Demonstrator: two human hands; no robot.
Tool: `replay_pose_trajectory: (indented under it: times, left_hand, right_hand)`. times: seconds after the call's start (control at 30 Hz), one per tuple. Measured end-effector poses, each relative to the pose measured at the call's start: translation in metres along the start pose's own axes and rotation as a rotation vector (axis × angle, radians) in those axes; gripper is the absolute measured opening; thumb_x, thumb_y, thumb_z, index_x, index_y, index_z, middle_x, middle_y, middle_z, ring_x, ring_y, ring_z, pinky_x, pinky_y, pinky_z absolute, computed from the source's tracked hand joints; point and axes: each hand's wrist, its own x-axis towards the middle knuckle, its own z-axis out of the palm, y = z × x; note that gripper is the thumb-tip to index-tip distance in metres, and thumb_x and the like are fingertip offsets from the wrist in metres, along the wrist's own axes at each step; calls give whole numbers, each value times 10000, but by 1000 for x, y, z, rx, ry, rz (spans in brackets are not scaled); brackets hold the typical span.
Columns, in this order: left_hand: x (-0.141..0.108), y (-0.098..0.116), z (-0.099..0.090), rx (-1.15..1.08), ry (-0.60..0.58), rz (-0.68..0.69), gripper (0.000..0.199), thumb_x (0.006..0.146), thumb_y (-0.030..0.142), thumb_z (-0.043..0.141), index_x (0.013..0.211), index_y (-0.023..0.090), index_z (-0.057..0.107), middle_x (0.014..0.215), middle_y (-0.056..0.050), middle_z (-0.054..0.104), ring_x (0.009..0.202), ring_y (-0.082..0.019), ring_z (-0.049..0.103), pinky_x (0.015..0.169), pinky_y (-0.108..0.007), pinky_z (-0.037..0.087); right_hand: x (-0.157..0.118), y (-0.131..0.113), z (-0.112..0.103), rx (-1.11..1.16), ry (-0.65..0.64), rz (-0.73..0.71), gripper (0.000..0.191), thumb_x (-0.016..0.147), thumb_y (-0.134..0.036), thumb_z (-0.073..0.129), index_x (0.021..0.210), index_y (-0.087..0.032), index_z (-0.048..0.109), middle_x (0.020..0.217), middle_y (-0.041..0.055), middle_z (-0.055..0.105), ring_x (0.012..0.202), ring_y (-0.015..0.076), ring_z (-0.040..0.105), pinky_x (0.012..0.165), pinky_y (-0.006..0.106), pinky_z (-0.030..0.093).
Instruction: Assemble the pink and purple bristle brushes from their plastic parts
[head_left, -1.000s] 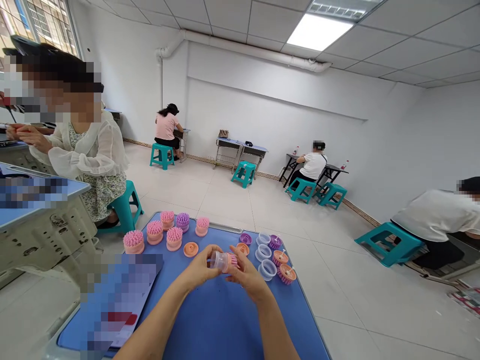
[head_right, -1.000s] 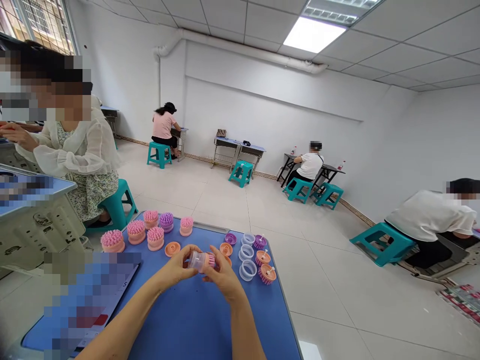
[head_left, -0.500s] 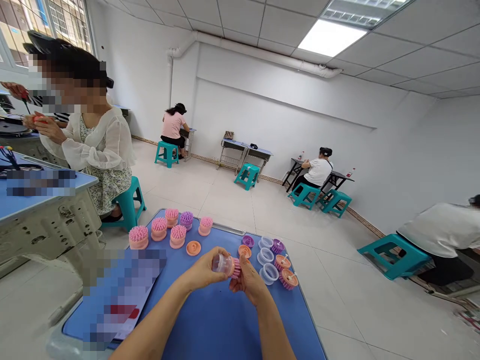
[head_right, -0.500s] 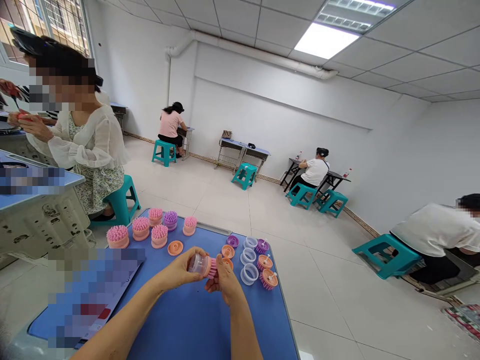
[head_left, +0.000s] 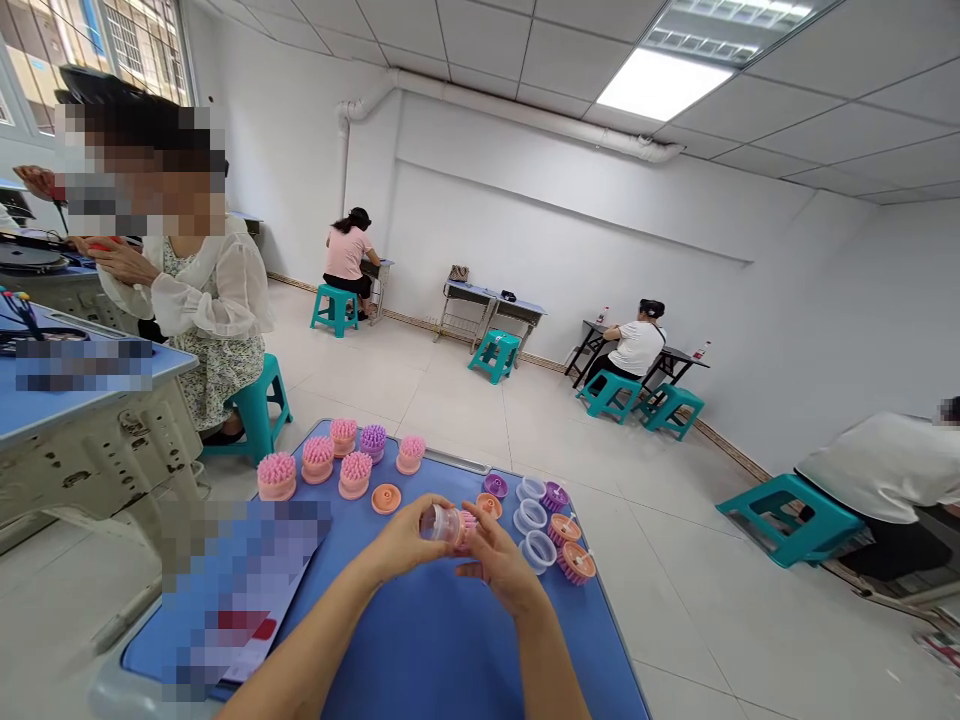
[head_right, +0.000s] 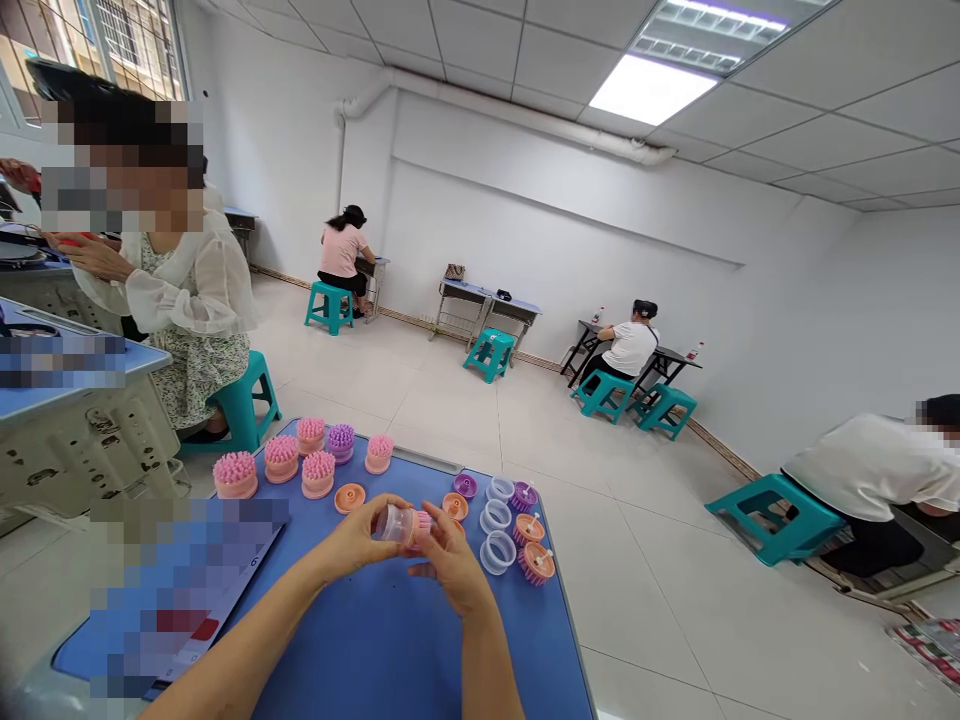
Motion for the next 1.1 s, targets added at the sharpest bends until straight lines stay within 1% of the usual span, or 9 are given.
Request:
replay_pose_trajectory:
  times: [0.07, 0.17, 0.27, 0.33, 0.47, 0.7, 0.8, 0.97, 1.1]
  left_hand:
    - [1, -1, 0, -4, 8, 11, 421, 597, 202, 658, 996, 165, 528, 822, 10, 549, 737, -156, 506, 658, -265, 408]
    - [-1, -2, 1, -6, -4, 8, 444, 572, 177, 674, 996, 169, 542, 820, 14, 561, 729, -150, 509, 652, -256, 408]
    - [-3, 1, 3, -4, 2, -12, 453, 549, 136, 684, 984, 168, 563, 787, 23, 562, 710, -140, 507, 637, -242, 406]
    - [-3, 3, 4, -6, 39, -32, 420, 558, 127, 674, 963, 158, 568, 766, 24, 549, 692, -131, 499, 625, -237, 400]
    - [-3, 2, 4, -30, 103, -60, 393, 577, 136, 667, 955, 150, 562, 765, 20, 538, 684, -123, 490, 613, -232, 392]
    - [-6, -1, 3, -63, 61, -63, 436, 537, 149, 706, 963, 171, 619, 751, 22, 566, 692, -134, 503, 610, -237, 391]
    - [-6, 0, 3, -74, 80, -81, 411, 547, 173, 705, 951, 171, 626, 738, 20, 569, 677, -135, 500, 598, -240, 387]
    - [-3, -3, 4, -84, 162, -99, 415, 608, 226, 681, 1010, 160, 603, 826, -10, 595, 737, -143, 516, 650, -250, 411]
    - [-2, -10, 7, -66, 116, -88, 566, 534, 185, 741, 1080, 173, 596, 890, -26, 625, 775, -164, 551, 680, -268, 442]
  right_hand:
    - [-1, -2, 1, -21, 4, -39, 645, 530, -466, 818, 1083, -256, 562, 957, 18, 637, 777, 160, 621, 659, 277, 512]
    - [1, 1, 1, -94, 33, -13, 504, 577, -608, 717, 816, -173, 627, 638, -12, 622, 471, 92, 538, 466, 211, 440]
    - [4, 8, 0, -132, 61, 26, 600, 688, -726, 504, 570, -141, 567, 413, -30, 503, 287, 43, 348, 317, 177, 245]
    - [4, 11, 0, -115, 94, 33, 577, 704, -710, 509, 659, -143, 607, 443, -26, 524, 321, 65, 409, 334, 179, 295]
    - [-1, 9, 5, -31, 159, -69, 614, 561, -529, 774, 1069, -244, 578, 894, 30, 654, 737, 177, 625, 600, 281, 509]
    - [-4, 6, 7, -129, 95, 66, 499, 622, -662, 646, 626, -165, 603, 519, -12, 573, 358, 65, 411, 442, 241, 411]
    - [-4, 7, 5, -77, 106, 75, 493, 618, -652, 660, 689, -166, 625, 542, -2, 594, 404, 88, 470, 487, 256, 442]
    - [-7, 8, 5, -32, 128, 42, 602, 586, -562, 746, 1068, -241, 583, 743, 9, 664, 564, 148, 602, 583, 300, 493]
    - [-5, 10, 7, -23, 132, 13, 521, 584, -544, 756, 975, -222, 635, 849, 32, 684, 718, 183, 634, 658, 310, 512]
